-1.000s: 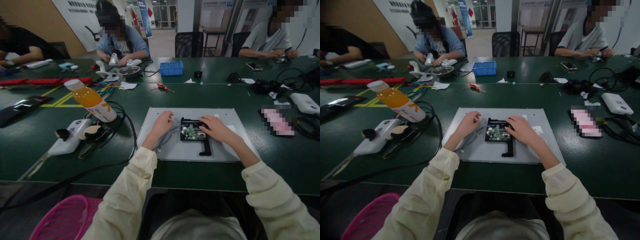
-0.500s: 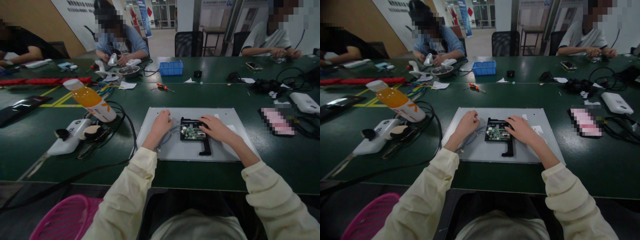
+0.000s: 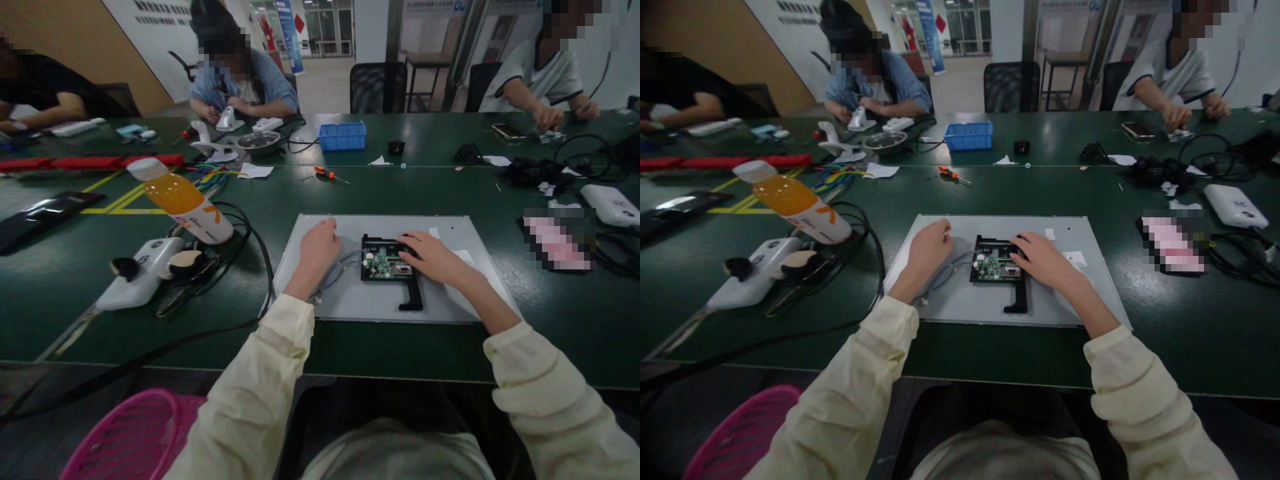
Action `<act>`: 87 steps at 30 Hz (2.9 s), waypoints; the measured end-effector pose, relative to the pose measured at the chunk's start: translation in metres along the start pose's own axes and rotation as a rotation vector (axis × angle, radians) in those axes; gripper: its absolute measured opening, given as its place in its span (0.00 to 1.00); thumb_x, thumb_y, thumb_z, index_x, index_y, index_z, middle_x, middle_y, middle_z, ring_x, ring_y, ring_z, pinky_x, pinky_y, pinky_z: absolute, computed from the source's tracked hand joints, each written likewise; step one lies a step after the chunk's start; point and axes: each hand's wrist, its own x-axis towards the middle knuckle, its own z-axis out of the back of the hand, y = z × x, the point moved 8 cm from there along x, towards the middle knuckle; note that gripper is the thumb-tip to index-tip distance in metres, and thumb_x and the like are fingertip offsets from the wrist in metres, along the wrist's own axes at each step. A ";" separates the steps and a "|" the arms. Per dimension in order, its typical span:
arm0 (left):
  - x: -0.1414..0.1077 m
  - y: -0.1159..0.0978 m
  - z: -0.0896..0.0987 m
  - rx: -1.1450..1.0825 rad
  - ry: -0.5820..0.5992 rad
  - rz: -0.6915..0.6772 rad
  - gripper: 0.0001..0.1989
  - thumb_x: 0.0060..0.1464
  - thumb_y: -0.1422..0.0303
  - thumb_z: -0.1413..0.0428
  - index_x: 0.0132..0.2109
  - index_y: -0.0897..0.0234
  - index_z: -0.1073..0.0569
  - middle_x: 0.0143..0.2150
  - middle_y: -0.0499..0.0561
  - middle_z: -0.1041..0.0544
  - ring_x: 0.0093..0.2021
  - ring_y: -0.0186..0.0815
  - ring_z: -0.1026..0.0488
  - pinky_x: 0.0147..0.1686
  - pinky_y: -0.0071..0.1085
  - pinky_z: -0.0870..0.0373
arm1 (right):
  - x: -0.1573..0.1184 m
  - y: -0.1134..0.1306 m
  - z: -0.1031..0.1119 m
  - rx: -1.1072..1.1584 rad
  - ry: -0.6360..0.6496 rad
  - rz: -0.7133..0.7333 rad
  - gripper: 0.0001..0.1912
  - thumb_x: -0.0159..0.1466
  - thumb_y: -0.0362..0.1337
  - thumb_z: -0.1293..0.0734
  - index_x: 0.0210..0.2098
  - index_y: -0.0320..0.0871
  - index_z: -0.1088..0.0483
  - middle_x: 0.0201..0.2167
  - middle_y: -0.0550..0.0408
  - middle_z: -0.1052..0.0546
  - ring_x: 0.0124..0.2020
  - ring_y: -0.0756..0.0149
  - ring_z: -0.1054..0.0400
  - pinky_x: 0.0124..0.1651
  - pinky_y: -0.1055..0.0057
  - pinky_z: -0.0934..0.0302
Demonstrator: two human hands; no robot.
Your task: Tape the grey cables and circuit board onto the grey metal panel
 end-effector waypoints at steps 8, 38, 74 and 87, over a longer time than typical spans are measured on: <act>0.002 0.003 0.000 -0.074 -0.047 0.033 0.13 0.54 0.76 0.51 0.44 0.63 0.28 0.40 0.55 0.22 0.42 0.43 0.26 0.41 0.34 0.35 | -0.001 0.000 0.001 0.012 0.000 -0.005 0.24 0.69 0.45 0.45 0.60 0.42 0.36 0.59 0.42 0.33 0.60 0.52 0.39 0.62 0.52 0.43; 0.004 0.000 -0.028 -0.900 0.125 0.075 0.12 0.42 0.66 0.38 0.36 0.65 0.25 0.26 0.49 0.22 0.28 0.35 0.26 0.27 0.27 0.35 | 0.000 -0.003 -0.003 -0.003 0.006 0.001 0.25 0.69 0.45 0.45 0.60 0.40 0.37 0.58 0.41 0.33 0.59 0.51 0.39 0.60 0.51 0.42; 0.003 -0.004 -0.026 -0.720 0.063 0.005 0.04 0.45 0.70 0.41 0.31 0.64 0.25 0.31 0.50 0.22 0.33 0.37 0.23 0.36 0.30 0.28 | -0.001 -0.005 -0.005 0.012 0.006 -0.002 0.24 0.69 0.45 0.45 0.61 0.45 0.38 0.59 0.43 0.34 0.59 0.51 0.39 0.60 0.50 0.42; -0.004 -0.022 -0.021 -0.583 0.003 -0.049 0.02 0.47 0.73 0.42 0.29 0.63 0.28 0.28 0.47 0.24 0.31 0.35 0.27 0.36 0.30 0.31 | 0.000 -0.002 -0.005 -0.013 0.012 -0.006 0.25 0.69 0.45 0.46 0.61 0.43 0.38 0.59 0.42 0.34 0.60 0.49 0.40 0.60 0.49 0.42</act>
